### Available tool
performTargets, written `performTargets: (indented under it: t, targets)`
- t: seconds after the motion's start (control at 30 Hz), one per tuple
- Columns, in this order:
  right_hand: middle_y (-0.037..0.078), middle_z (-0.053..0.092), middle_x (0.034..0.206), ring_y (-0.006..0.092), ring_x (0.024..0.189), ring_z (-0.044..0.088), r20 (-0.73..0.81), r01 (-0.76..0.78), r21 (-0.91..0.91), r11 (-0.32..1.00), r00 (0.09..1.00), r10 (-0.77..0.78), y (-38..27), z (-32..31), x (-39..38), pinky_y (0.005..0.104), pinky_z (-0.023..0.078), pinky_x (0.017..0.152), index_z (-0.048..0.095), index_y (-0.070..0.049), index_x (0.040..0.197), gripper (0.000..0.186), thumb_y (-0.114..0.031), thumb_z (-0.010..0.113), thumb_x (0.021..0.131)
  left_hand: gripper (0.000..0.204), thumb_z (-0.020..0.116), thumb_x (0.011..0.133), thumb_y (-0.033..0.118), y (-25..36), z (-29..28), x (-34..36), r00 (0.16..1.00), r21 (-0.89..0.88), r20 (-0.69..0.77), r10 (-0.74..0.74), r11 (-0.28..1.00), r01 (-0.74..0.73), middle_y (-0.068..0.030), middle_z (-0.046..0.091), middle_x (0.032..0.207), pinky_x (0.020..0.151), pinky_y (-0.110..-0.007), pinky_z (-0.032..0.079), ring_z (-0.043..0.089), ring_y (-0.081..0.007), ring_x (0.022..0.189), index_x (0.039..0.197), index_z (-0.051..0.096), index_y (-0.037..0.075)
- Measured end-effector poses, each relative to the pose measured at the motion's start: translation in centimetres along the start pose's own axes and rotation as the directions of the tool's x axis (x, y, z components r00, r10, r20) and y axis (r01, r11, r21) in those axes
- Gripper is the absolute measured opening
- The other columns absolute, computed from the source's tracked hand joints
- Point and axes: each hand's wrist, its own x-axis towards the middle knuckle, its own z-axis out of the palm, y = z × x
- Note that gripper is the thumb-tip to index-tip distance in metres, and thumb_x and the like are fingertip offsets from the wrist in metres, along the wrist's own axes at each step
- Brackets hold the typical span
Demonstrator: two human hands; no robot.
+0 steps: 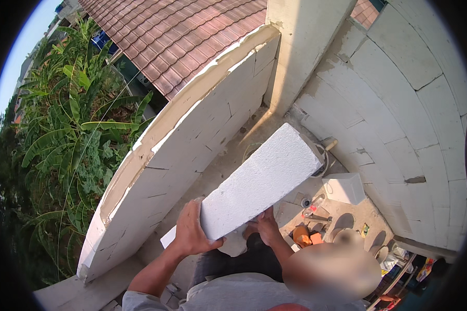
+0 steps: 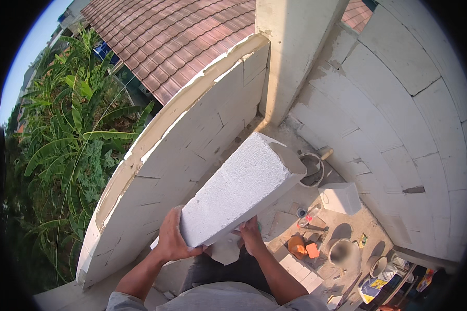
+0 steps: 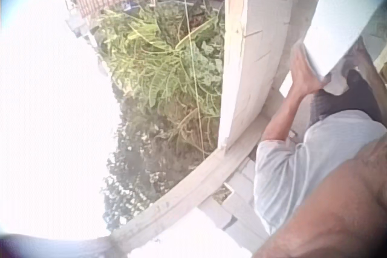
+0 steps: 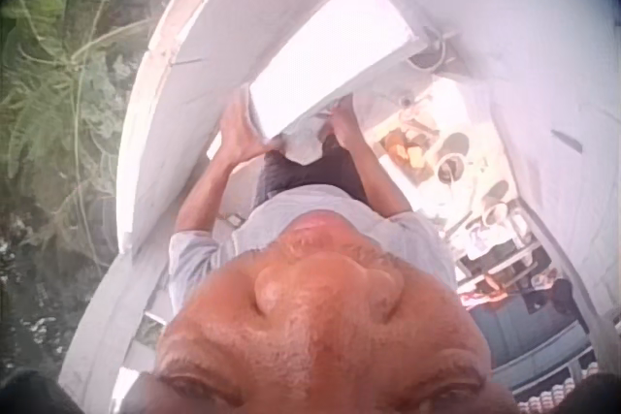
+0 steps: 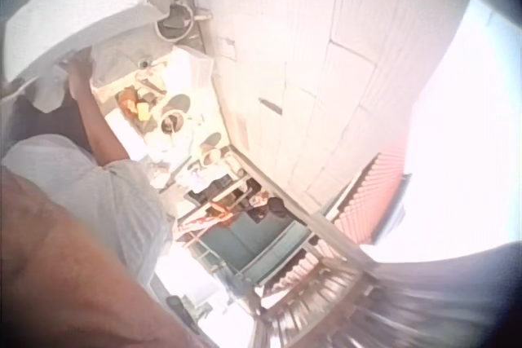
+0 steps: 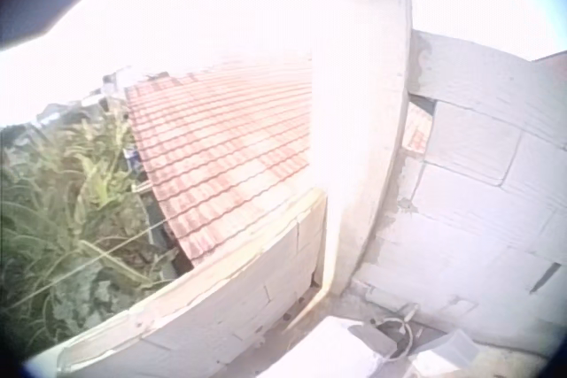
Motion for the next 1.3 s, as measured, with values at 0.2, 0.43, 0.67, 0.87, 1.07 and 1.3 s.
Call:
performTargets:
  t: [0.2,0.43,0.67,0.87,1.07,1.3]
  targets:
    - [0.021,0.041,0.148,0.0270,0.129,0.056,0.206,0.109,-0.160,0.981,0.976,-0.075,-7.8,5.9,4.3,0.0423,0.064,0.086,0.010,-0.004,0.158,0.096,-0.040,0.074,0.096,0.115,0.090,0.055,0.042,6.4,-7.8,1.3,0.992,0.254,-0.124,0.014,0.967,0.018,-0.0288,0.053,0.135,0.112,-0.049,0.041,0.053,-0.0442,0.128,0.143,0.040,-0.011]
    - [0.020,0.067,0.116,0.0226,0.099,0.071,0.232,0.321,-0.218,0.922,0.934,-0.271,-16.5,10.5,12.4,0.0341,0.064,0.071,0.042,0.011,0.137,0.072,-0.035,0.077,0.095,0.114,0.088,0.055,0.044,8.2,-13.5,8.7,0.960,0.443,-0.243,0.138,0.896,-0.017,-0.0290,0.056,0.132,0.111,-0.050,0.041,0.054,-0.0437,0.127,0.143,0.041,-0.011]
    - [0.017,0.069,0.092,0.0199,0.078,0.073,0.159,0.252,-0.364,0.897,0.965,-0.207,-24.2,12.9,22.6,0.0295,0.061,0.062,0.046,0.014,0.122,0.076,-0.048,0.079,0.091,0.115,0.088,0.057,0.044,8.6,-18.9,20.4,0.958,0.450,-0.238,0.159,0.892,-0.036,-0.0285,0.057,0.133,0.108,-0.049,0.043,0.058,-0.0414,0.124,0.144,0.040,-0.012]
    - [0.018,0.066,0.093,0.0217,0.076,0.075,0.070,0.262,-0.224,0.939,0.965,-0.252,-27.7,15.2,29.8,0.0323,0.062,0.063,0.040,0.008,0.118,0.066,-0.041,0.078,0.095,0.114,0.089,0.057,0.044,11.4,-23.1,28.2,0.966,0.522,-0.229,0.116,0.853,0.021,-0.0280,0.060,0.131,0.110,-0.047,0.042,0.058,-0.0413,0.125,0.145,0.041,-0.011]
    - [0.016,0.065,0.090,0.0206,0.070,0.073,0.047,0.278,-0.145,0.949,0.960,-0.274,-30.1,14.5,35.9,0.0318,0.062,0.059,0.039,0.007,0.114,0.063,-0.038,0.078,0.095,0.120,0.089,0.058,0.048,13.3,-23.8,36.4,0.979,0.581,-0.198,0.056,0.811,0.071,-0.0293,0.059,0.136,0.111,-0.046,0.043,0.058,-0.0408,0.128,0.148,0.038,-0.012]
    - [0.017,0.066,0.093,0.0198,0.072,0.073,0.038,0.208,-0.102,0.973,0.978,-0.205,-31.9,11.8,40.5,0.0307,0.062,0.061,0.040,0.006,0.115,0.062,-0.040,0.077,0.095,0.119,0.089,0.059,0.049,14.3,-22.6,42.2,0.986,0.578,-0.169,0.010,0.811,0.091,-0.0300,0.060,0.133,0.110,-0.046,0.044,0.060,-0.0412,0.126,0.147,0.038,-0.013]
